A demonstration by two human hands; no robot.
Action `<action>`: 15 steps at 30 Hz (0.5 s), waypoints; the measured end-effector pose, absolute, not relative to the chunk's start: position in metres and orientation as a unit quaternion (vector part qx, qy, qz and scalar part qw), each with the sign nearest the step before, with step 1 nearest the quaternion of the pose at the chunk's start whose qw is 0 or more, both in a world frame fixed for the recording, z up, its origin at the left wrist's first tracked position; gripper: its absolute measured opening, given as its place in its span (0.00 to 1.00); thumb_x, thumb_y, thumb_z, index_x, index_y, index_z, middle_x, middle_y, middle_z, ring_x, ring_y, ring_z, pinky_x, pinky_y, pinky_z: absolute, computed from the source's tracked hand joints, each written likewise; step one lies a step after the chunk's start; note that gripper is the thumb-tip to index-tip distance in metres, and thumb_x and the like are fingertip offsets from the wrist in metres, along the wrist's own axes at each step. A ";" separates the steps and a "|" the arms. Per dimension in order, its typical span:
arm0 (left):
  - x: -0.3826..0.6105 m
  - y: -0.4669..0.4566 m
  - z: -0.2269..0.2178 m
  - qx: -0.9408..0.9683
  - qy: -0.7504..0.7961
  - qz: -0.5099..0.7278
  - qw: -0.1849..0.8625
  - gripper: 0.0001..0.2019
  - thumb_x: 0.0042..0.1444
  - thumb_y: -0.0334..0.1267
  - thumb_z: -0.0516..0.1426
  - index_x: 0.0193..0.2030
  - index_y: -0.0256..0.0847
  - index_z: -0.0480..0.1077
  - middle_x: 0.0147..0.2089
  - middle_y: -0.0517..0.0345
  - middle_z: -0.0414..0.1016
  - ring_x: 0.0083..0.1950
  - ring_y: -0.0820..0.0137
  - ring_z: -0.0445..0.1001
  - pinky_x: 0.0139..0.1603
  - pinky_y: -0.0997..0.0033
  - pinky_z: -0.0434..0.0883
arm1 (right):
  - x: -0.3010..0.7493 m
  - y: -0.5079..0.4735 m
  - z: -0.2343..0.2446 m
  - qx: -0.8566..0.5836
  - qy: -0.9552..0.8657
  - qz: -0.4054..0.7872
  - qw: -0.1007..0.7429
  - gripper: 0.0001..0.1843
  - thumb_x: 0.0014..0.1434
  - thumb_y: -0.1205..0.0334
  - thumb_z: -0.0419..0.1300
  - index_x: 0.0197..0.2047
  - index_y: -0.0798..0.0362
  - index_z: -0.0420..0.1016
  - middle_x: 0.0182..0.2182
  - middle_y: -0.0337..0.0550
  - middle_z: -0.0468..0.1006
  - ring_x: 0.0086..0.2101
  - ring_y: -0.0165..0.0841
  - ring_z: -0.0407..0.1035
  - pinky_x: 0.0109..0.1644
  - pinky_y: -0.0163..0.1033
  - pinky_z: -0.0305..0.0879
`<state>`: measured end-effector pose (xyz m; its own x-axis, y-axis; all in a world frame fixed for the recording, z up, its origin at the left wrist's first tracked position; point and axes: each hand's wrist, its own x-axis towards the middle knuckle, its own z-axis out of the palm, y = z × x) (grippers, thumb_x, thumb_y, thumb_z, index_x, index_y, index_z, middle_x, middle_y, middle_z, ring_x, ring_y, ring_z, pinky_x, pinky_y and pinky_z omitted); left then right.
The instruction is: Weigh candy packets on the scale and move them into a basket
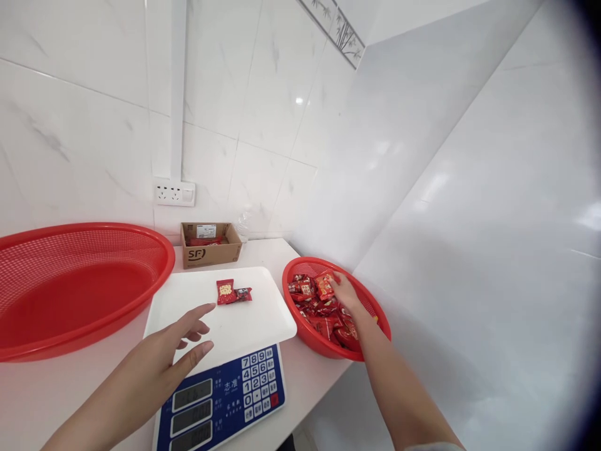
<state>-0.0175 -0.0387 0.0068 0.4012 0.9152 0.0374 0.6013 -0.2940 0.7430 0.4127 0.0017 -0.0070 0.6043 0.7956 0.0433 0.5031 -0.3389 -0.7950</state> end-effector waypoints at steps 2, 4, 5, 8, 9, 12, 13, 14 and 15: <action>-0.018 -0.040 0.010 0.769 0.493 0.231 0.335 0.26 0.59 0.56 0.47 0.63 0.58 0.53 0.51 0.56 0.73 0.50 0.63 0.74 0.43 0.68 0.74 | 0.394 -0.003 0.005 -0.785 -0.415 0.182 0.423 0.26 0.63 0.60 0.48 0.63 0.51 0.54 0.53 0.49 0.70 0.40 0.34 0.71 0.39 0.37 0.69; -0.019 -0.041 0.014 0.771 0.490 0.230 0.337 0.25 0.59 0.56 0.47 0.63 0.57 0.54 0.51 0.55 0.74 0.49 0.63 0.74 0.43 0.67 0.73 | 0.368 -0.013 0.016 -0.763 -0.436 0.197 0.435 0.29 0.61 0.59 0.50 0.65 0.47 0.50 0.55 0.46 0.69 0.36 0.32 0.72 0.36 0.36 0.70; -0.019 -0.042 0.015 0.772 0.488 0.229 0.337 0.25 0.59 0.55 0.46 0.62 0.55 0.56 0.51 0.54 0.74 0.49 0.62 0.74 0.44 0.65 0.73 | 0.353 -0.019 0.020 -0.749 -0.452 0.207 0.438 0.31 0.60 0.58 0.52 0.65 0.44 0.50 0.55 0.44 0.69 0.33 0.31 0.72 0.34 0.35 0.69; -0.019 -0.043 0.020 0.777 0.484 0.230 0.331 0.22 0.60 0.54 0.46 0.58 0.52 0.63 0.50 0.53 0.74 0.50 0.60 0.73 0.45 0.62 0.72 | 0.306 -0.038 0.023 -0.665 -0.532 0.300 0.430 0.31 0.58 0.55 0.54 0.64 0.44 0.54 0.50 0.44 0.72 0.29 0.31 0.70 0.29 0.35 0.68; -0.019 -0.044 0.021 0.778 0.483 0.230 0.330 0.21 0.60 0.54 0.46 0.57 0.52 0.64 0.50 0.54 0.74 0.50 0.60 0.73 0.46 0.62 0.72 | 0.290 -0.043 0.022 -0.634 -0.554 0.325 0.430 0.30 0.57 0.55 0.54 0.63 0.46 0.57 0.49 0.45 0.72 0.30 0.31 0.70 0.29 0.35 0.68; -0.017 -0.047 0.025 0.778 0.482 0.228 0.333 0.20 0.60 0.52 0.47 0.56 0.51 0.64 0.51 0.54 0.74 0.51 0.61 0.72 0.47 0.62 0.72 | 0.252 -0.049 0.015 -0.557 -0.613 0.393 0.399 0.29 0.58 0.53 0.54 0.62 0.48 0.58 0.50 0.46 0.71 0.30 0.29 0.69 0.27 0.33 0.67; -0.017 -0.047 0.026 0.779 0.480 0.227 0.333 0.20 0.60 0.52 0.47 0.56 0.51 0.64 0.50 0.54 0.74 0.51 0.61 0.73 0.47 0.61 0.72 | 0.241 -0.048 0.012 -0.539 -0.631 0.406 0.383 0.29 0.59 0.53 0.53 0.62 0.48 0.57 0.50 0.45 0.71 0.30 0.29 0.69 0.27 0.33 0.67; -0.017 -0.048 0.027 0.781 0.479 0.226 0.332 0.20 0.60 0.51 0.47 0.56 0.50 0.64 0.50 0.54 0.74 0.51 0.61 0.73 0.47 0.61 0.72 | 0.232 -0.047 0.009 -0.526 -0.650 0.408 0.367 0.28 0.60 0.53 0.52 0.63 0.46 0.56 0.50 0.45 0.71 0.32 0.30 0.70 0.29 0.34 0.68; -0.017 -0.049 0.027 0.782 0.478 0.227 0.329 0.20 0.61 0.51 0.47 0.57 0.50 0.64 0.51 0.54 0.74 0.51 0.61 0.73 0.48 0.61 0.72 | 0.224 -0.045 0.006 -0.520 -0.672 0.393 0.351 0.28 0.61 0.54 0.51 0.64 0.45 0.55 0.51 0.44 0.71 0.35 0.31 0.71 0.34 0.36 0.70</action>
<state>-0.0167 -0.0486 0.0271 0.4397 0.8972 0.0407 0.5986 -0.3265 0.7315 0.2239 -0.0453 0.0060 -0.2132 0.9750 0.0630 0.4236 0.1503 -0.8933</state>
